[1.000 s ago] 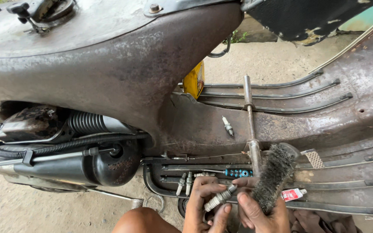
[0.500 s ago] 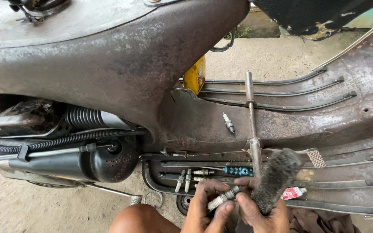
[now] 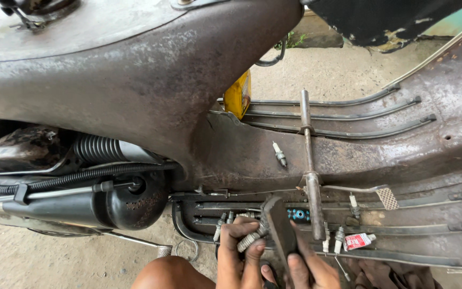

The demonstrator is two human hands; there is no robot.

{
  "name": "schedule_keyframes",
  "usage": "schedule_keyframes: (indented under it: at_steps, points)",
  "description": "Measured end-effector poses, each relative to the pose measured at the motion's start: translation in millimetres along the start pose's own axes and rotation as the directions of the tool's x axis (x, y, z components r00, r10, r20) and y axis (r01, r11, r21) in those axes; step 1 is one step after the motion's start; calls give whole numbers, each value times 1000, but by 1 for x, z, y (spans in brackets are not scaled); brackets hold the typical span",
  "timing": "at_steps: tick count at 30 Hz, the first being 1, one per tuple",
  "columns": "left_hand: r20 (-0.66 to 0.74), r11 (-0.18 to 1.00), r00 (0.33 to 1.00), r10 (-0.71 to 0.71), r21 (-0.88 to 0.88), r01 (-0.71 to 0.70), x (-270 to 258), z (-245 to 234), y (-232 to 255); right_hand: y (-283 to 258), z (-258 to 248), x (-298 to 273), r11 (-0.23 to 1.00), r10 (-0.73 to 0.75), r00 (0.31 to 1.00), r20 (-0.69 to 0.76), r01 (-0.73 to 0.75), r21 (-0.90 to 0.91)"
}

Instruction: The person scrubs several spark plugs with a wire brush, rotating each plug to clean the metal and ceramic surfaces. The cleaned spark plugs are placed on the motorcycle's footboard alongside other plugs and tools.

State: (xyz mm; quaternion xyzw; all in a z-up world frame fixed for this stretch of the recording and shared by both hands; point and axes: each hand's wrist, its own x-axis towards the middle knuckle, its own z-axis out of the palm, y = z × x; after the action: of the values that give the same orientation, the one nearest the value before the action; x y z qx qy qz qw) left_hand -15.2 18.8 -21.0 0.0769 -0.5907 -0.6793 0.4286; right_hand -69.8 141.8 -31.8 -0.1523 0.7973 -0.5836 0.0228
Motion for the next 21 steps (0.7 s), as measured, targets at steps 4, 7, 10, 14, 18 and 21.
schedule_keyframes:
  at_steps: [4, 7, 10, 14, 18, 21]
  points:
    - [166, 916, 982, -91, 400, 17, 7, 0, 24, -42, 0, 11, 998, -16, 996, -88, 21, 56]
    - [173, 974, 983, -55, 227, 14, 6, 4, 21, -45, -7, 26, 989, -140, 990, 7, 141, -54]
    - [-41, 975, 998, 57, 219, -47, 1, 5, 2, -11, -1, 10, 971, -200, 979, -46, 192, -140]
    - [-46, 959, 999, -1, 283, 14, 3, -3, -4, 37, -15, 0, 881, 45, 991, 126, 20, -473]
    - [2, 970, 997, -78, 232, 76, 0, 9, 11, -13, -21, 6, 995, 96, 992, -78, -97, -3]
    - [-17, 943, 997, -74, 325, 76, -5, 27, 20, -46, -16, 17, 996, 1, 983, -185, 16, 91]
